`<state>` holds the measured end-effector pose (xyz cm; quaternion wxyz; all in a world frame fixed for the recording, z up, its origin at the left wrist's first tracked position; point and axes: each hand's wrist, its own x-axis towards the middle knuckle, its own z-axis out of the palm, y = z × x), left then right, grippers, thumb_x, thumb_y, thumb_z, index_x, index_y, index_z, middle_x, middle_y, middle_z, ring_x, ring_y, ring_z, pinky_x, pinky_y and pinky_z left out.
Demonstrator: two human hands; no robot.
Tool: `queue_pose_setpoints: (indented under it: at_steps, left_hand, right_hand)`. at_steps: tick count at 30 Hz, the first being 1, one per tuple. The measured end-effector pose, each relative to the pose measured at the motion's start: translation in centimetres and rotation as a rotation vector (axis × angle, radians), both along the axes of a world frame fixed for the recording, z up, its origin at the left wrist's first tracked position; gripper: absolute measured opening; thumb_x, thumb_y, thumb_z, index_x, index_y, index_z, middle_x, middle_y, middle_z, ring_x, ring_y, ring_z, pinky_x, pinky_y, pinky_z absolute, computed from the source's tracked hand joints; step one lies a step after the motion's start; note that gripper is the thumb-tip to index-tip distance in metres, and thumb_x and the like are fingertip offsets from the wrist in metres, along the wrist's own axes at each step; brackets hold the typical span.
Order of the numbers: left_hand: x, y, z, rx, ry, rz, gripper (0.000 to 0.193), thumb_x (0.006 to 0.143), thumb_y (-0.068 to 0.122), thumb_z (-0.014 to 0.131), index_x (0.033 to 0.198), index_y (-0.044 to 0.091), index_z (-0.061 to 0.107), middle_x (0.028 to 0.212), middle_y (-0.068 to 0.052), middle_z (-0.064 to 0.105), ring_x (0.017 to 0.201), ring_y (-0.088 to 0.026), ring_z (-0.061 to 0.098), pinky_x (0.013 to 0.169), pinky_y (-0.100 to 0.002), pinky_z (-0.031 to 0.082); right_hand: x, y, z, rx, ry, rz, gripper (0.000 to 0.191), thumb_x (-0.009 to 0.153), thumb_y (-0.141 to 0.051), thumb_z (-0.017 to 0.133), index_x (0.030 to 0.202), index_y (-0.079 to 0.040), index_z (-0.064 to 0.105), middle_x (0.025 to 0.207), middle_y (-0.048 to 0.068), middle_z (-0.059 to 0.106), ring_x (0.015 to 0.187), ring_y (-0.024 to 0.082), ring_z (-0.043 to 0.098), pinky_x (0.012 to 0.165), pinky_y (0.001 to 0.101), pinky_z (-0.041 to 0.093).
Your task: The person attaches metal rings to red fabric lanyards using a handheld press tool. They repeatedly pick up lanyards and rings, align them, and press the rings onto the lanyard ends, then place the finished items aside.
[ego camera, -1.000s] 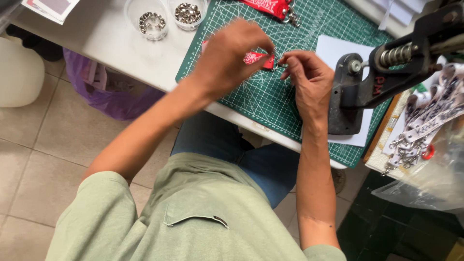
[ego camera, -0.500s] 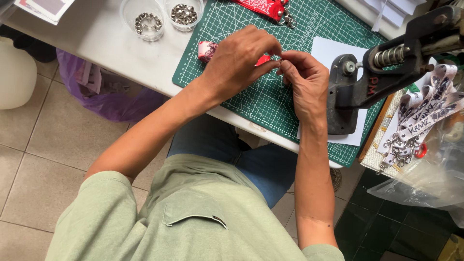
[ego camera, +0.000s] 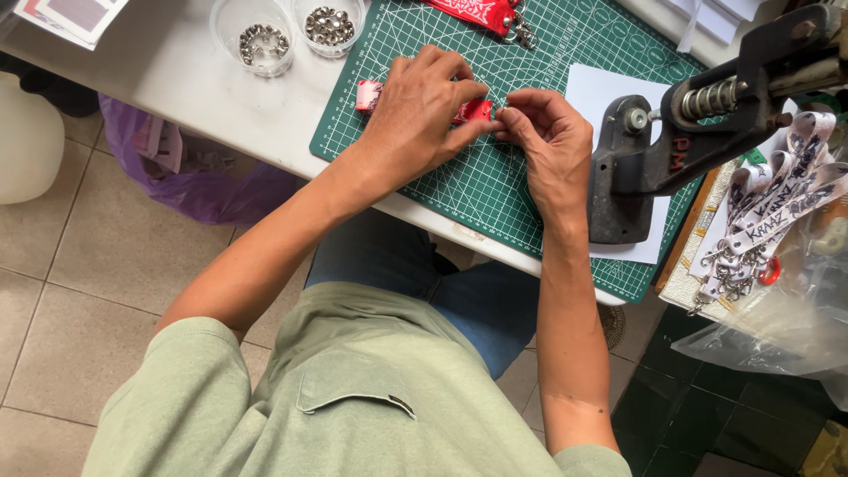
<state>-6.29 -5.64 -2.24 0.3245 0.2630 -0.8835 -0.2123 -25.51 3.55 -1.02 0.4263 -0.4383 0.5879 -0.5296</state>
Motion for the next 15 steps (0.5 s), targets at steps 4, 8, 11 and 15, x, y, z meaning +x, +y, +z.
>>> queue_pose_setpoints:
  at_steps: [4,8,11,15]
  left_hand:
    - [-0.1,0.0,0.1,0.013,-0.008,0.024,0.022,0.088,0.022,0.083,0.104,0.010,0.074,0.109,-0.005,0.065,0.108,-0.025,0.057,0.089,-0.041,0.042]
    - [-0.3,0.1,0.3,0.095,0.013,0.024,0.024,0.085,0.020,0.084,0.100,0.007,0.071,0.098,-0.005,0.067,0.099,-0.026,0.059,0.084,-0.044,0.041]
    - [-0.4,0.1,0.3,0.151,0.026,0.023,0.025,0.087,0.020,0.084,0.102,0.007,0.069,0.094,-0.002,0.069,0.095,-0.025,0.060,0.085,-0.044,0.041]
    - [-0.7,-0.1,0.0,0.103,0.042,0.031,0.022,0.083,0.021,0.085,0.097,0.009,0.074,0.091,-0.006,0.069,0.094,-0.028,0.060,0.081,-0.046,0.041]
  right_hand:
    - [0.5,0.1,0.3,0.010,0.101,-0.006,0.010,0.103,-0.007,0.070,0.111,-0.001,0.072,0.098,0.005,0.074,0.087,0.011,0.073,0.075,0.0224,0.061]
    - [0.8,0.4,1.0,-0.203,0.613,0.027,0.010,0.099,-0.008,0.080,0.107,-0.004,0.077,0.105,0.004,0.069,0.086,0.010,0.065,0.071,0.0214,0.054]
    - [1.1,0.3,1.2,-0.077,0.624,0.017,0.010,0.093,-0.012,0.083,0.102,-0.009,0.080,0.100,0.001,0.069,0.075,0.006,0.059,0.059,0.0203,0.047]
    - [1.2,0.2,1.3,-0.096,0.631,0.029,0.009,0.094,-0.012,0.083,0.102,-0.010,0.080,0.100,0.001,0.069,0.076,0.005,0.059,0.061,0.0200,0.049]
